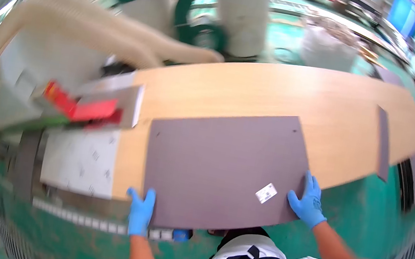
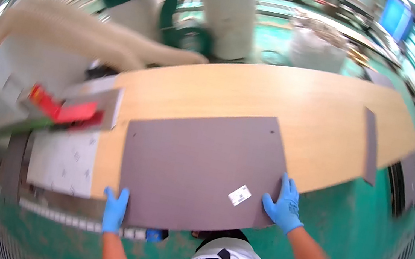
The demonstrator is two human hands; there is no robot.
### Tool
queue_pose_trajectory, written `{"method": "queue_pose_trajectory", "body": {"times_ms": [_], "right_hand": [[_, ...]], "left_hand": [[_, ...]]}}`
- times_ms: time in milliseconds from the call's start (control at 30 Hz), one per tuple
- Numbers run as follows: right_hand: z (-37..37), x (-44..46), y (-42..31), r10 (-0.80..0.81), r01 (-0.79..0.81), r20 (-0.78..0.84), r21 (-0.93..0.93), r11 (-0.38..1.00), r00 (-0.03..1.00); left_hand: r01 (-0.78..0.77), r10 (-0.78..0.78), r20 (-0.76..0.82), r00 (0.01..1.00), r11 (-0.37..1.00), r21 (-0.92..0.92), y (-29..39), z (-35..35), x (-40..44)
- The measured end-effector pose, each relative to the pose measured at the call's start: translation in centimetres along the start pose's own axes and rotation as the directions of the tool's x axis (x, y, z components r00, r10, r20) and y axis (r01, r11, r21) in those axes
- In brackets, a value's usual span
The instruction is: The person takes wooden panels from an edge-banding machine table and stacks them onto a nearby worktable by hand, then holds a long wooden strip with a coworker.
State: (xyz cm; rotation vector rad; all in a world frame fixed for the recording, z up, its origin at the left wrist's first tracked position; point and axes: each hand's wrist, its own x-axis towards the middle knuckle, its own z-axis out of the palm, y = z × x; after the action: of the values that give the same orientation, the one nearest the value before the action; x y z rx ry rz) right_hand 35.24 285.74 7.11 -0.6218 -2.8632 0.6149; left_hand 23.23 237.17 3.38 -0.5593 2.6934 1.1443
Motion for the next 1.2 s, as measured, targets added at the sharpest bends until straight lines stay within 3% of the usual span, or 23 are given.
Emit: {"method": "queue_pose_trajectory", "body": {"times_ms": [33,100,133,167,233,267,300,333,367,433,500,567,633,700,767,867,933,967,1000,1067,1100,1133,1200], "right_hand": [[0.5,1.1,-0.9,0.085,-0.086,0.018,0.068,0.994,0.996],[0.9,2.2,0.7,0.265,-0.266,0.034,0.188,0.946,0.964],[1.2,2.9,0.5,0.358,-0.375,0.112,0.296,0.878,0.927],[0.9,3.2,0.9,0.357,-0.368,0.096,0.327,0.871,0.929],[0.6,3.4,1.0,0.457,-0.559,0.328,0.574,0.599,0.827],[0.6,3.7,0.2,0.481,-0.559,0.317,0.641,0.526,0.817],[-0.4,3.6,-0.7,0.481,-0.621,0.413,0.646,0.444,0.773],[-0.9,4.2,-1.5,0.445,-0.679,0.518,0.622,0.389,0.73],[1.9,4.7,0.3,0.365,-0.609,0.515,0.763,0.215,0.775],[1.9,5.4,0.9,0.187,-0.562,0.531,0.775,0.287,0.827],[1.0,5.6,-1.9,0.084,-0.472,0.465,0.856,0.21,0.881],[-0.3,5.5,-4.8,-0.068,-0.366,0.41,0.868,0.336,0.91],[-2.1,4.3,-12.2,-0.204,-0.277,0.397,0.852,0.444,0.895],[-1.9,2.9,-16.7,-0.429,-0.042,0.3,0.856,0.515,0.852],[-2.4,-0.8,-23.0,-0.593,0.126,0.307,0.808,0.576,0.744],[-0.4,-10.7,-33.0,-0.801,0.17,0.459,0.818,0.55,0.384],[4.4,-19.2,-37.1,-0.674,-0.076,0.735,0.678,0.731,0.07],[8.0,-24.3,-38.7,-0.698,0.047,0.713,0.697,0.716,0.068],[10.6,-28.2,-40.6,-0.581,0.212,0.814,0.568,0.795,0.002],[15.4,-40.5,-41.9,-0.568,0.294,0.816,0.571,0.767,-0.103],[17.7,-42.7,-43.4,-0.541,0.247,0.815,0.579,0.777,-0.209],[20.5,-47.2,-43.9,-0.441,0.327,0.842,0.53,0.783,-0.31],[23.8,-56.2,-43.6,-0.266,0.501,0.891,0.431,0.75,-0.368]], "left_hand": [[0.07,-0.063,0.104,0.993,0.995,-0.069,2.7,-1.8,0.7],[-0.045,0.061,0.118,0.991,0.99,-0.136,2.3,-0.8,3.2],[-0.054,0.102,0.171,0.98,0.963,-0.265,3.0,-2.1,4.1],[-0.061,0.145,0.19,0.971,0.919,-0.39,3.9,-3.8,3.3],[-0.121,0.176,0.118,0.977,0.921,-0.372,6.8,-6.5,2.3],[-0.159,0.189,0.044,0.981,0.913,-0.377,8.2,-7.4,1.5],[-0.136,0.16,0.031,0.987,0.914,-0.383,9.6,-8.5,-0.1],[-0.098,0.101,-0.013,0.995,0.91,-0.403,10.6,-9.6,-1.8],[-0.138,0.13,-0.049,0.99,0.899,-0.415,9.7,-10.0,-2.2],[-0.193,0.115,-0.205,0.972,0.889,-0.416,6.3,-11.2,-4.4],[-0.172,0.008,-0.336,0.942,0.87,-0.461,4.9,-12.4,-8.9],[-0.108,-0.166,-0.424,0.89,0.828,-0.55,1.2,-13.6,-15.9],[-0.086,-0.361,-0.406,0.84,0.65,-0.755,-4.3,-14.7,-21.7],[-0.08,-0.5,-0.423,0.756,0.57,-0.818,-11.2,-13.7,-28.9],[-0.092,-0.655,-0.415,0.631,0.468,-0.879,-17.9,-11.4,-37.8],[-0.23,-0.887,-0.323,0.33,0.256,-0.939,-25.0,-7.4,-50.8],[-0.281,-0.954,-0.238,0.181,0.181,-0.942,-29.8,-2.9,-59.9],[-0.298,-0.979,-0.167,0.119,0.125,-0.946,-31.4,-0.8,-63.4],[-0.348,-0.988,-0.139,0.066,0.108,-0.931,-32.6,1.0,-66.6],[-0.438,-0.998,0.017,-0.067,0.014,-0.899,-34.6,4.6,-72.7],[-0.469,-0.994,0.037,-0.106,0.017,-0.883,-33.5,5.7,-73.2],[-0.469,-0.984,0.106,-0.142,-0.027,-0.883,-35.2,8.7,-75.6],[-0.48,-0.962,0.198,-0.187,-0.087,-0.873,-36.8,14.0,-78.8]]}}
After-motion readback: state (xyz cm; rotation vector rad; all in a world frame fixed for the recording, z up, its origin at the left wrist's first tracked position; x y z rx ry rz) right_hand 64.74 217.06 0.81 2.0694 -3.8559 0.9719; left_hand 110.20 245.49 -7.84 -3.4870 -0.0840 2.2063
